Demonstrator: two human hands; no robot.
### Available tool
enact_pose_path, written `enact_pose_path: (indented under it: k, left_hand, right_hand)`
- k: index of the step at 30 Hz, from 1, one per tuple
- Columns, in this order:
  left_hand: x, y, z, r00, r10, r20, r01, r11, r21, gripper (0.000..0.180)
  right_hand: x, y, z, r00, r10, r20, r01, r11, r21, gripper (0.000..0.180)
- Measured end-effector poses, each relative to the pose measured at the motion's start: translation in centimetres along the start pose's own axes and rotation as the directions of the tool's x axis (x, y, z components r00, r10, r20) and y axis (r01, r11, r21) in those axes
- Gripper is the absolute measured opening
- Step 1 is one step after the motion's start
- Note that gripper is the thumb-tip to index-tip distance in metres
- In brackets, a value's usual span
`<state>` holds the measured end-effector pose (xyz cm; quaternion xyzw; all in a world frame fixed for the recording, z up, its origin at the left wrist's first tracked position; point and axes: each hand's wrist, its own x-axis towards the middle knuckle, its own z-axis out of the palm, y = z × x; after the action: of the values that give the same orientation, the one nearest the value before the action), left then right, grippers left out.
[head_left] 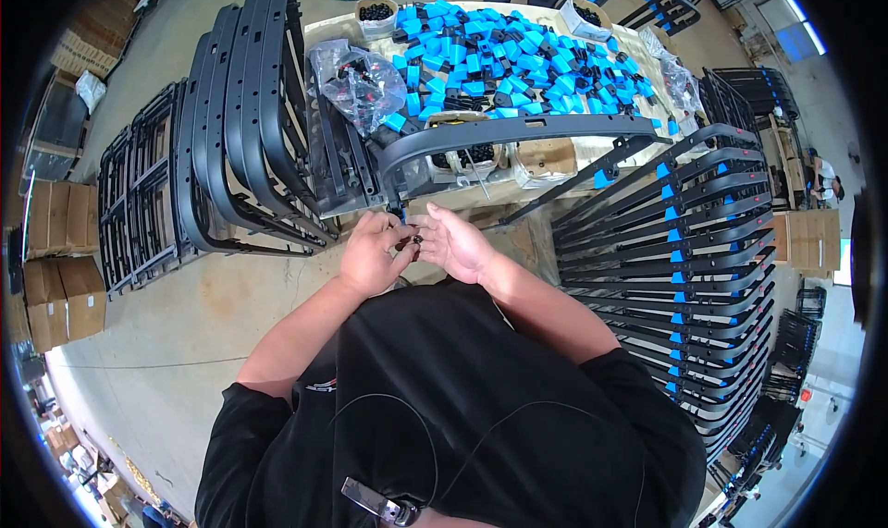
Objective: Assembling plastic components onto metal frames using hand tools in a warehouse setting.
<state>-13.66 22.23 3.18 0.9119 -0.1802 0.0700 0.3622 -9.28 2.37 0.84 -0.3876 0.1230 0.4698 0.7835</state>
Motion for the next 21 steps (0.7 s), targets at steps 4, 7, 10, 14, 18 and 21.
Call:
enact_pose_path:
  k: [4, 7, 10, 14, 18, 21]
  left_hand:
    - [0.2, -0.1, 0.1, 0.998, 0.061, -0.001, -0.061, 0.997, -0.047, 0.023]
    - [0.2, -0.4, 0.3, 0.997, 0.052, -0.053, -0.058, 0.989, -0.135, 0.021]
    - [0.0, -0.7, 0.4, 0.999, -0.043, -0.032, 0.037, 0.982, -0.184, 0.016]
    - [-0.4, -0.8, 0.7, 0.991, -0.137, 0.002, 0.132, 0.955, -0.266, 0.015]
    - [-0.3, -1.1, 0.9, 0.954, -0.290, -0.071, 0.264, 0.932, -0.248, 0.016]
    - [0.3, -1.8, 1.2, 0.878, -0.475, -0.062, 0.468, 0.878, -0.098, 0.024]
  right_hand:
    - [-0.1, 0.1, 0.2, 1.000, -0.005, 0.019, 0.004, 0.999, 0.045, 0.058]
    - [-0.2, 0.4, -0.2, 0.998, -0.054, -0.011, 0.054, 0.998, 0.016, 0.040]
    - [0.0, 0.5, -1.5, 0.998, -0.063, -0.012, 0.062, 0.996, -0.071, 0.021]
    - [0.8, 1.0, -2.5, 0.989, -0.007, 0.149, 0.009, 1.000, -0.008, 0.009]
    - [2.3, 0.6, -2.4, 0.994, -0.008, 0.105, 0.015, 0.998, -0.067, 0.009]
    - [4.1, 0.0, -2.5, 0.978, -0.153, -0.141, 0.103, 0.945, -0.309, 0.014]
